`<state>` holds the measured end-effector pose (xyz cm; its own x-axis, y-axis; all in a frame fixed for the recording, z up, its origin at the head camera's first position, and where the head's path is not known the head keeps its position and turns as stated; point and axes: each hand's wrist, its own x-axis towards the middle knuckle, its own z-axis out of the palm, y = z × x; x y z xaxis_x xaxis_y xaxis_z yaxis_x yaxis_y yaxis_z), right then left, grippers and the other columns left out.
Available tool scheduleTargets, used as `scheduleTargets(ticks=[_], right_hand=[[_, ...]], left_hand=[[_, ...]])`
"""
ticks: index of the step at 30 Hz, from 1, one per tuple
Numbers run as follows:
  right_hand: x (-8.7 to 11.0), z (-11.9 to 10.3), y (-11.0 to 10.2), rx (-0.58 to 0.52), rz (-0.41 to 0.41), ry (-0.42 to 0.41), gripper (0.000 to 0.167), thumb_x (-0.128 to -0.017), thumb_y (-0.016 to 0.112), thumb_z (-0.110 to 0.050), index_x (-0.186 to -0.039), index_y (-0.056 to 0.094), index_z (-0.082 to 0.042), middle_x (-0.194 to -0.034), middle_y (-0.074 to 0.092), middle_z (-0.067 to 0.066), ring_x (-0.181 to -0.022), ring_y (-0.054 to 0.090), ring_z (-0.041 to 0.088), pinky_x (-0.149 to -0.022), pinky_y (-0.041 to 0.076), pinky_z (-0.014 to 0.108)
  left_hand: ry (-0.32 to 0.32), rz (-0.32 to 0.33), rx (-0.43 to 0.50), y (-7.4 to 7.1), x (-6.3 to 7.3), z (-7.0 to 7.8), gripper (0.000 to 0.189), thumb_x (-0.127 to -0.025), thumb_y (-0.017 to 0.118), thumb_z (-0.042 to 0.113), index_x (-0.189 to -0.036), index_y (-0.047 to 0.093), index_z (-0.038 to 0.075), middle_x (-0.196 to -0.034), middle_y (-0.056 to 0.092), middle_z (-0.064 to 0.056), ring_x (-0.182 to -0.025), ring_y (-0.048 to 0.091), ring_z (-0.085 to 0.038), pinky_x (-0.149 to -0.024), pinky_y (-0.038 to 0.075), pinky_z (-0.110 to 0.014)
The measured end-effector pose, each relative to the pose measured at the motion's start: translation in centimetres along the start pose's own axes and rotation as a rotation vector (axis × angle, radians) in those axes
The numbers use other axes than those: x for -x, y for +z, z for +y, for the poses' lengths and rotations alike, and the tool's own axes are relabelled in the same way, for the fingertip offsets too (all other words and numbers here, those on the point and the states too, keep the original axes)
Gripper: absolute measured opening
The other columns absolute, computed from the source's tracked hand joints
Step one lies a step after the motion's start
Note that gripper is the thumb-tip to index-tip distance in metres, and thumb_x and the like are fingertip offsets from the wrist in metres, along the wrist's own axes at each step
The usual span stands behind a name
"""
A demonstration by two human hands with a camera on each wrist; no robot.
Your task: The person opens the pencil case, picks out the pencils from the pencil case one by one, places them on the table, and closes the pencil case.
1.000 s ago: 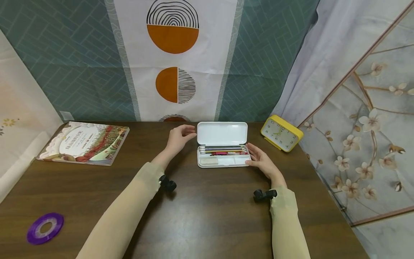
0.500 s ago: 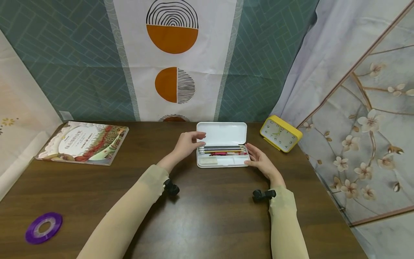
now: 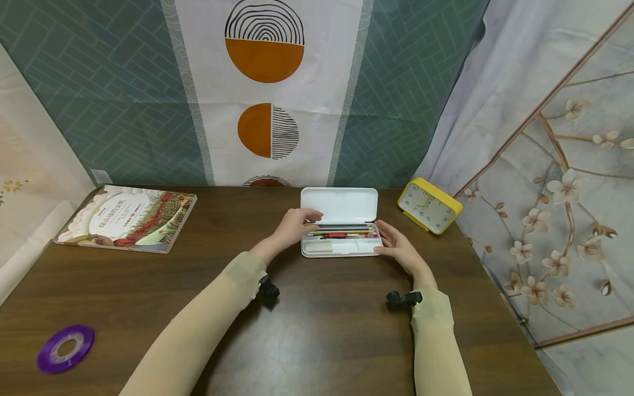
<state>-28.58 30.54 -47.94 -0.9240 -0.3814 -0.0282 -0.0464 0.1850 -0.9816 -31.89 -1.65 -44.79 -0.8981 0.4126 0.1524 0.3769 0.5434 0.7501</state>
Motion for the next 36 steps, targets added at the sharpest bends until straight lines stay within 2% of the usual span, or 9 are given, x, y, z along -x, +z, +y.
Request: scheduleTargets(ticks=[5, 9, 18, 25, 36], right_hand=[[0.1, 0.0, 0.1, -0.001, 0.014, 0.024, 0.084, -0.089, 0.064, 0.005, -0.155, 0.013, 0.001, -0.163, 0.014, 0.017, -0.151, 0.014, 0.033, -0.119, 0.025, 0.032], [0.1, 0.0, 0.2, -0.001, 0.015, 0.030, 0.084, -0.089, 0.064, 0.005, -0.155, 0.013, 0.001, -0.163, 0.014, 0.016, -0.151, 0.013, 0.032, -0.120, 0.019, 0.041], [0.2, -0.1, 0.2, -0.006, 0.010, 0.024, 0.084, -0.089, 0.065, 0.005, -0.155, 0.013, 0.002, -0.163, 0.013, 0.017, -0.151, 0.013, 0.033, -0.118, 0.026, 0.030], [0.1, 0.0, 0.2, -0.018, 0.010, 0.018, 0.085, -0.089, 0.064, 0.006, -0.156, 0.012, 0.001, -0.163, 0.012, 0.017, -0.151, 0.013, 0.032, -0.110, 0.033, 0.014], [0.0, 0.1, 0.1, -0.020, 0.018, 0.017, 0.086, -0.088, 0.065, 0.007, -0.156, 0.012, 0.001, -0.163, 0.013, 0.017, -0.151, 0.014, 0.033, -0.111, 0.033, 0.015]], left_hand=[[0.038, -0.036, -0.087, 0.6, -0.1, -0.1, 0.033, -0.088, 0.071, 0.007, -0.121, 0.068, 0.004, -0.115, 0.072, -0.011, -0.105, 0.067, -0.024, -0.093, 0.054, -0.039], [0.071, -0.045, -0.140, 1.0, -0.1, -0.2, 0.031, -0.089, 0.070, 0.007, -0.120, 0.069, 0.003, -0.114, 0.072, -0.010, -0.104, 0.067, -0.024, -0.092, 0.054, -0.037], [0.075, -0.030, -0.196, 1.4, 0.0, -0.1, 0.029, -0.089, 0.070, 0.007, -0.117, 0.070, 0.004, -0.111, 0.073, -0.010, -0.103, 0.068, -0.023, -0.092, 0.054, -0.036], [0.060, -0.019, -0.202, 1.5, 0.0, 0.2, 0.028, -0.088, 0.071, 0.008, -0.116, 0.071, 0.004, -0.111, 0.073, -0.009, -0.104, 0.069, -0.021, -0.091, 0.055, -0.034], [0.076, -0.003, -0.254, 1.7, -0.4, 0.4, 0.026, -0.088, 0.070, 0.005, -0.114, 0.071, 0.004, -0.100, 0.075, -0.008, -0.097, 0.070, -0.020, -0.088, 0.055, -0.034]])
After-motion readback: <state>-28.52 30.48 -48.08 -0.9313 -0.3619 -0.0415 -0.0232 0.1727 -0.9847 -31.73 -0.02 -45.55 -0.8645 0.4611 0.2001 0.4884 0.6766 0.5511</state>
